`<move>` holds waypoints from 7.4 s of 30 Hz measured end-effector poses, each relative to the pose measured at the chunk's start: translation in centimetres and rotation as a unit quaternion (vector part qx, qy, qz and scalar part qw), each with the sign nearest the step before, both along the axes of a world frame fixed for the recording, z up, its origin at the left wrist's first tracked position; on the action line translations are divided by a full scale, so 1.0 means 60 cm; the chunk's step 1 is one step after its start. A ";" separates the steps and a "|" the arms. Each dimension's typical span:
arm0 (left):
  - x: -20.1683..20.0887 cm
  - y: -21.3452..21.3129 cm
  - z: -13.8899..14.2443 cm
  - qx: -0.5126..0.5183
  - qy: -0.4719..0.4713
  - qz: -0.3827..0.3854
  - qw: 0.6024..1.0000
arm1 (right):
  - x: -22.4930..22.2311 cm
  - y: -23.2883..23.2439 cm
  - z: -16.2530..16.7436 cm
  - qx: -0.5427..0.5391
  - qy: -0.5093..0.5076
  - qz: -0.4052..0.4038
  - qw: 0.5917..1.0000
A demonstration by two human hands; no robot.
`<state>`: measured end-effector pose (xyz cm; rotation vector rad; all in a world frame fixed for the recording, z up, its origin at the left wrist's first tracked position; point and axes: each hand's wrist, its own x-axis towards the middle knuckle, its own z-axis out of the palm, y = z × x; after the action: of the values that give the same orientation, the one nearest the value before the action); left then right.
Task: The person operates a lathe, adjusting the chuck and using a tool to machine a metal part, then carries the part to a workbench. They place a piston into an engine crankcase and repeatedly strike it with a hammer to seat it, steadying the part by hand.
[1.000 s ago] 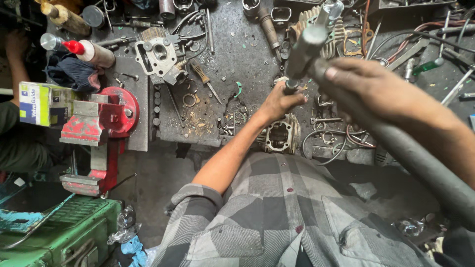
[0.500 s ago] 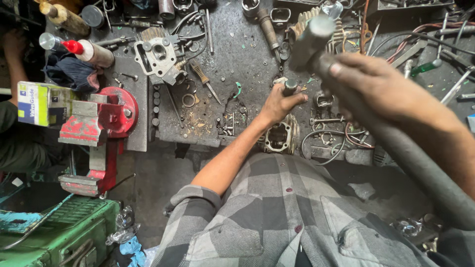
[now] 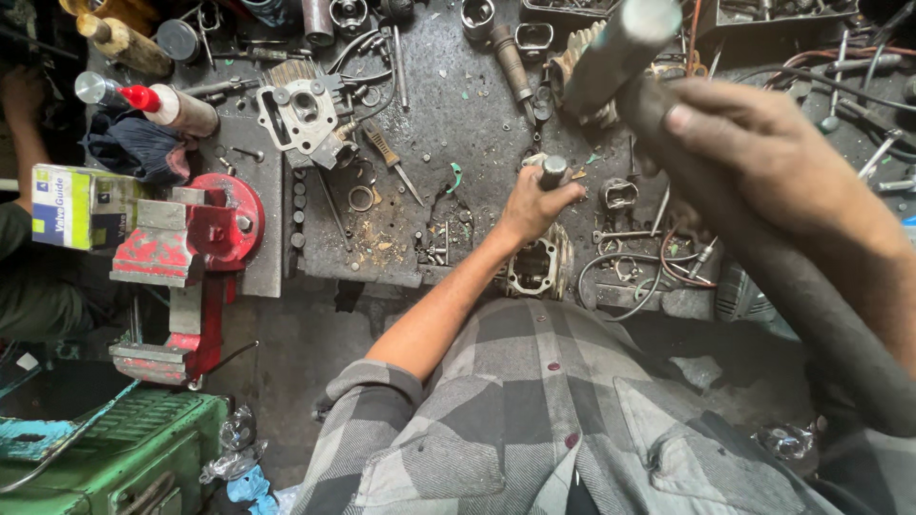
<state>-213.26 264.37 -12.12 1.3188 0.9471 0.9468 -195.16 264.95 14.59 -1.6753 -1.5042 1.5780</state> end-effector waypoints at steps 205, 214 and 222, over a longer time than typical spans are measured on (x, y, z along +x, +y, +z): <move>-0.005 -0.006 -0.025 0.018 0.036 -0.040 0.998 | 0.035 0.033 -0.089 0.168 0.034 0.133 0.976; -0.003 -0.010 -0.008 -0.006 0.021 -0.003 1.000 | 0.001 -0.002 -0.081 -0.095 0.020 0.071 0.993; -0.010 -0.002 -0.012 -0.021 0.011 -0.036 0.999 | 0.081 -0.009 -0.056 0.316 0.226 0.022 0.921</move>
<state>-213.88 264.22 -12.86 1.3202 0.9251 0.8546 -190.29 264.38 11.24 -0.8536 -1.5668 1.1924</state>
